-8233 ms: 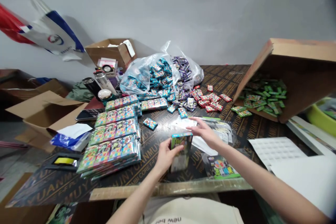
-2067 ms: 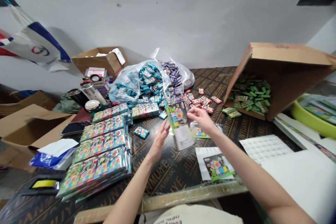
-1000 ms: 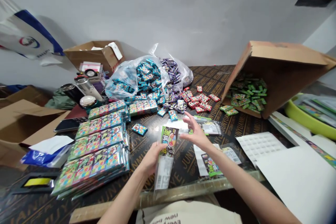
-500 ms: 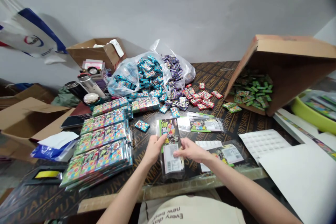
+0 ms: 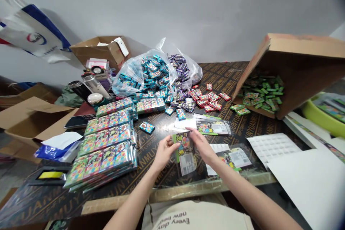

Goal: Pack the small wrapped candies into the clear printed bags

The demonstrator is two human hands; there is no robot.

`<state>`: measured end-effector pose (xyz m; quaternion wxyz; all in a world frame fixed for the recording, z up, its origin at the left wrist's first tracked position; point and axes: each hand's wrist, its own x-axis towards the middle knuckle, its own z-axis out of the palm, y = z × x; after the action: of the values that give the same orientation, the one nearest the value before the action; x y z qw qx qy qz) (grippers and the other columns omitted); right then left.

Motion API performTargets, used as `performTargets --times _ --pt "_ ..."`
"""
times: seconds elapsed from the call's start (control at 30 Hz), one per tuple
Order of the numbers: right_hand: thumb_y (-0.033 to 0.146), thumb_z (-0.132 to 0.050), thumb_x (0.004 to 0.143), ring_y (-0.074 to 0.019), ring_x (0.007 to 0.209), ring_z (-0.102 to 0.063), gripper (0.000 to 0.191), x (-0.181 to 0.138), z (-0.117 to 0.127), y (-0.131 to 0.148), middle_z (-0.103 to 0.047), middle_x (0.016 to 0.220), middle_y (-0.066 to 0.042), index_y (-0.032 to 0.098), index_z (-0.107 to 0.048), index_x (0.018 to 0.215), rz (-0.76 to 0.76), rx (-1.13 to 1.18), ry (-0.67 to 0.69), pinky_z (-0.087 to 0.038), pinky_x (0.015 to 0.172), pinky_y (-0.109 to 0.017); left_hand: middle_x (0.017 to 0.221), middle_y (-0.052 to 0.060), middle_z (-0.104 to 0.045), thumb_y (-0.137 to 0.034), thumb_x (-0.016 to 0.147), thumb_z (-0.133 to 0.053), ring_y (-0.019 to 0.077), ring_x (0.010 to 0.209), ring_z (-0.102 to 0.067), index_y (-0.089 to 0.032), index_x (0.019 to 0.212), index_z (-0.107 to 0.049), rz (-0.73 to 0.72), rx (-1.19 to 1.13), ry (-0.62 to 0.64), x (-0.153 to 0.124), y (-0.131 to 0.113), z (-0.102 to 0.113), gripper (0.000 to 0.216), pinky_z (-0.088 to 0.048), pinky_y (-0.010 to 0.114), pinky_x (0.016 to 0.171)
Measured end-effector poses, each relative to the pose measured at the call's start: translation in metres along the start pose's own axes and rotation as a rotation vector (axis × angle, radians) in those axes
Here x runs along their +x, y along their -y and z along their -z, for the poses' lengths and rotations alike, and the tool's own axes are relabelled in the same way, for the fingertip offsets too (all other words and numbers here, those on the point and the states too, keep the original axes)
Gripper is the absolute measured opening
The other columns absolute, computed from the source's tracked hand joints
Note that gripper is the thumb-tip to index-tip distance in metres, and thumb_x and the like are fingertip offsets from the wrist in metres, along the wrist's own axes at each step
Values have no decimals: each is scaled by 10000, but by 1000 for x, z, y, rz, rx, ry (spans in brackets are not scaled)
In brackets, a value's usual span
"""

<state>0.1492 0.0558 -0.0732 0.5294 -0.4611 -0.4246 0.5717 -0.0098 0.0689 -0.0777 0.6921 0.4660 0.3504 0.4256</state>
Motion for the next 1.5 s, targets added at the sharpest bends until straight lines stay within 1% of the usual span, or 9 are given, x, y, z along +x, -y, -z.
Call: performTargets --times 0.13,0.37,0.53,0.77,1.03,1.13,1.23,1.4,1.5 --pt "426 -537 763 -212 823 -625 302 -4 -11 14 -687 805 -61 167 -668 847 -33 203 -161 -443 827 -355 923 71 -681 -279 626 -720 212 880 -610 -124 939 -639 72 -121 -50 -7 -1 -15 358 -448 315 815" --pt "320 -581 732 -192 806 -636 228 -13 -9 14 -693 873 -59 177 -638 900 -38 407 -157 -435 829 -340 801 49 -693 -277 665 -670 164 778 -618 -119 744 -683 265 -464 -255 -5 -5 -22 177 -459 282 771" --pt "190 -636 632 -197 741 -643 146 -11 3 11 -693 794 -39 176 -638 777 -129 339 -103 -461 757 -336 831 66 -700 -227 635 -694 201 794 -624 -149 845 -693 193 -139 -183 -6 -18 -20 223 -454 297 732" --pt "309 -618 732 -175 695 -607 203 -17 25 24 -689 781 -39 192 -703 875 131 -261 8 -466 663 -300 758 41 -698 -254 624 -715 215 730 -603 -248 734 -729 -252 553 -147 -19 -39 -23 111 -421 293 746" --pt "320 -669 675 -130 536 -568 199 -17 27 37 -675 653 -22 167 -712 795 66 -222 101 -457 529 -249 617 54 -687 -259 569 -732 188 572 -591 -156 660 -721 -10 475 -83 -2 -52 -19 138 -433 265 573" --pt "300 -670 672 -116 505 -555 167 -17 27 38 -666 625 -16 158 -707 750 54 -197 118 -445 505 -233 593 51 -671 -225 589 -704 180 572 -585 -149 617 -709 -53 531 -74 -5 -54 -23 81 -427 259 568" --pt "297 -627 722 -149 567 -597 165 -23 31 39 -684 679 -31 178 -711 798 99 -262 146 -480 565 -277 730 69 -689 -210 637 -660 205 703 -610 -180 658 -716 -172 627 -31 -16 -53 -27 66 -444 280 661" --pt "281 -607 754 -233 958 -603 166 -36 42 33 -671 991 -51 249 -704 885 312 -460 129 -424 908 -419 803 77 -688 -240 608 -708 218 757 -607 -224 656 -716 -205 582 -29 -22 -45 -27 51 -439 312 754" --pt "278 -656 717 -236 1106 -514 425 -45 48 16 -542 1226 -52 271 -581 1135 265 -424 154 -364 975 -425 742 75 -684 -240 614 -710 208 710 -607 -215 628 -711 -196 561 -32 -18 -44 -24 29 -444 298 702"
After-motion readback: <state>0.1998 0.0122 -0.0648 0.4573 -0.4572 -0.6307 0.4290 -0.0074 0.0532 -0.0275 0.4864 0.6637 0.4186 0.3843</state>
